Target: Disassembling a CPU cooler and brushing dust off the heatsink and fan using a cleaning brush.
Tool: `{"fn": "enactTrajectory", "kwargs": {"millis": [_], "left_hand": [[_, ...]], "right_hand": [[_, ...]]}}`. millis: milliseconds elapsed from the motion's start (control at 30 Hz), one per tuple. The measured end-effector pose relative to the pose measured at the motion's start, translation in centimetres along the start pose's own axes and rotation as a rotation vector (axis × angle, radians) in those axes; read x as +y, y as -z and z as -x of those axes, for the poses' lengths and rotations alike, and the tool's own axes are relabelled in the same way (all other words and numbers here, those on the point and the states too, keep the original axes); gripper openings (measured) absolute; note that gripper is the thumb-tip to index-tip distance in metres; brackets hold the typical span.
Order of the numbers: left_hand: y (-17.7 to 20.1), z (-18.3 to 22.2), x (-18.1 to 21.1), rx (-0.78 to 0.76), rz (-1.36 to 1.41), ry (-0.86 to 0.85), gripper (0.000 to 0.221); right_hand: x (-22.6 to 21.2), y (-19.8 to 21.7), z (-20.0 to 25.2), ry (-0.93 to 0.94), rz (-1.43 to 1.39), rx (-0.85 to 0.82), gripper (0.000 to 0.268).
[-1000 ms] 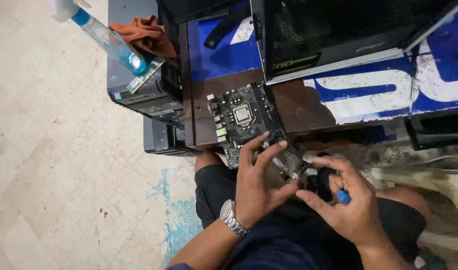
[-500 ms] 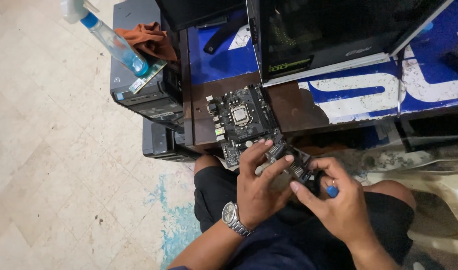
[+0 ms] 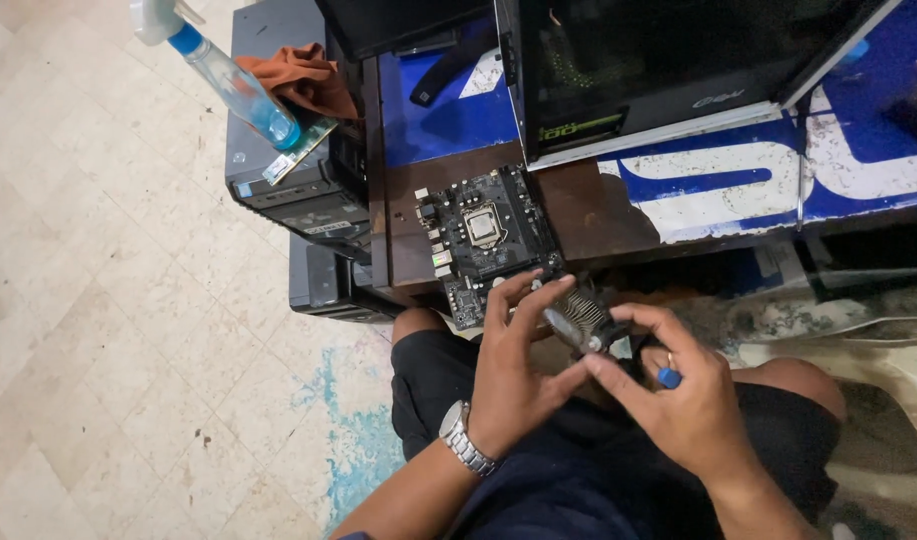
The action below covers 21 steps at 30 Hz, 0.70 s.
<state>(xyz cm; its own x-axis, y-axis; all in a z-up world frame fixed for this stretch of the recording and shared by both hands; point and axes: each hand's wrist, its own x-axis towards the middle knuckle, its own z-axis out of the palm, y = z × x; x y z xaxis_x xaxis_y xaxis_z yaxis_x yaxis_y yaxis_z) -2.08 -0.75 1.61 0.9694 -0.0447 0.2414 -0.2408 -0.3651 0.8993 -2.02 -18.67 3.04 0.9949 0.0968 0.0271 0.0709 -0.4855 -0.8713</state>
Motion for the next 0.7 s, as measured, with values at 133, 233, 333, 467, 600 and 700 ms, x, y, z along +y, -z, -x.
{"fn": "enactTrajectory", "kwargs": {"millis": [133,233,333,467,600,700], "left_hand": [[-0.1,0.1,0.5,-0.082,0.033,0.097,0.076],[-0.2,0.0,0.2,-0.071,0.052,0.117,0.078],[0.1,-0.2,0.3,-0.033,0.128,0.092,0.07],[-0.2,-0.2,0.4,0.008,0.604,0.385,0.08],[-0.5,0.2,-0.4,0.068,0.502,0.398,0.081],[-0.9,0.6,-0.9,0.103,0.711,0.52,0.076]], "right_hand": [[0.4,0.3,0.0,-0.052,0.03,0.033,0.034],[0.6,0.8,0.1,0.02,0.016,0.004,0.04],[-0.2,1.3,0.2,-0.075,-0.062,-0.096,0.05],[-0.7,1.0,0.5,0.34,0.091,0.15,0.024],[-0.2,0.4,0.1,0.417,0.261,0.056,0.045],[0.2,0.0,-0.1,0.449,0.339,0.06,0.045]]}}
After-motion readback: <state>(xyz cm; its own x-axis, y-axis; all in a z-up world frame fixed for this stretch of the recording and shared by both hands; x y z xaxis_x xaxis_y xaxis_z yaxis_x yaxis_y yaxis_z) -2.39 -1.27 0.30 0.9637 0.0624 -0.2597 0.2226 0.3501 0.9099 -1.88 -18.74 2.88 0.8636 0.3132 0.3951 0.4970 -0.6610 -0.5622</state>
